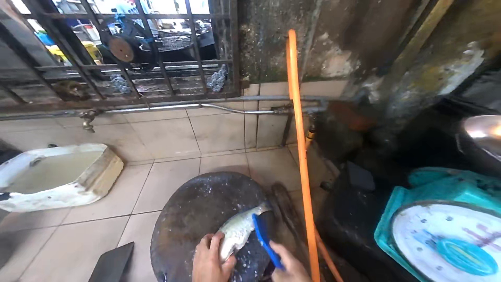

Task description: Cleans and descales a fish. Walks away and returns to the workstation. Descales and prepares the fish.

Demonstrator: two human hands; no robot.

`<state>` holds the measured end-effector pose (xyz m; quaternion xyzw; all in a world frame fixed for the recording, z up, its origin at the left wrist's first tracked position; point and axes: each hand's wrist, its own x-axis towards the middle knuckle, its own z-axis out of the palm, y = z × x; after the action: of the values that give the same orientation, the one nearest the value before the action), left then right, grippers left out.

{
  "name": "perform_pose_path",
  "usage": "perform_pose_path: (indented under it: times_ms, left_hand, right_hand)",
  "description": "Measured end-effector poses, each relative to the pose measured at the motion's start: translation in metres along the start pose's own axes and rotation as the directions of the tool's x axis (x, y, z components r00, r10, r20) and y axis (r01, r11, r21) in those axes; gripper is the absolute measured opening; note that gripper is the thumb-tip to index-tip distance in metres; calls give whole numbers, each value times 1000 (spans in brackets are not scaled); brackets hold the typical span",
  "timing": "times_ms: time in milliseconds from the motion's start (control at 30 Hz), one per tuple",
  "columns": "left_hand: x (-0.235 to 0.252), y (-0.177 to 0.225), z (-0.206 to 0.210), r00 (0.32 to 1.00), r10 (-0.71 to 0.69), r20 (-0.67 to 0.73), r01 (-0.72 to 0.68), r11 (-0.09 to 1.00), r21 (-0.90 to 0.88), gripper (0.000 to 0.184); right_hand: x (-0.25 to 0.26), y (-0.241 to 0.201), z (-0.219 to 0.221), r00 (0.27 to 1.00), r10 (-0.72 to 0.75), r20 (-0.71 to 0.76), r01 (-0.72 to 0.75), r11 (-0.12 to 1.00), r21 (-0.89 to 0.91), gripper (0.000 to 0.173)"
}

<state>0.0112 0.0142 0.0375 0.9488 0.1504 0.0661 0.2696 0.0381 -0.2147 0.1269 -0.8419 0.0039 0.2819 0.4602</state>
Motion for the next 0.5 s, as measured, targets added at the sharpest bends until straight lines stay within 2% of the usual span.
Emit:
perform_pose_path:
  times_ms: [67, 100, 167, 233, 333, 433, 500]
  left_hand:
    - [7, -4, 0, 1000, 11, -4, -11, 1000, 4, 65]
    - [8, -5, 1, 1000, 15, -10, -15, 1000, 6, 65]
    - [13, -6, 1, 999, 30, -18, -31, 999, -15, 65]
    - [13, -10, -7, 999, 43, 20, -42, 999, -18, 66]
    - [16, -13, -24, 995, 90, 30, -93, 991, 96, 63]
    - [15, -10, -35, 995, 103, -3, -101, 975, 196, 59]
    - [16, -14, -40, 999, 53, -7, -50, 977, 206, 60]
  right_hand:
    - [14, -4, -18, 999, 28, 34, -16, 950, -313, 69]
    - [16, -6, -18, 995, 51, 82, -4, 872, -489, 71]
    - [12, -7, -17, 976, 30, 215, 124, 737, -665, 73]
    - [9, -4, -37, 955, -35, 295, 220, 748, -626, 70]
    - [41, -1, -64, 954, -118, 275, 251, 815, -522, 65]
    - [85, -11, -30, 964, -82, 253, 208, 826, -524, 71]
    - [99, -34, -7, 982, -49, 180, 144, 810, -568, 65]
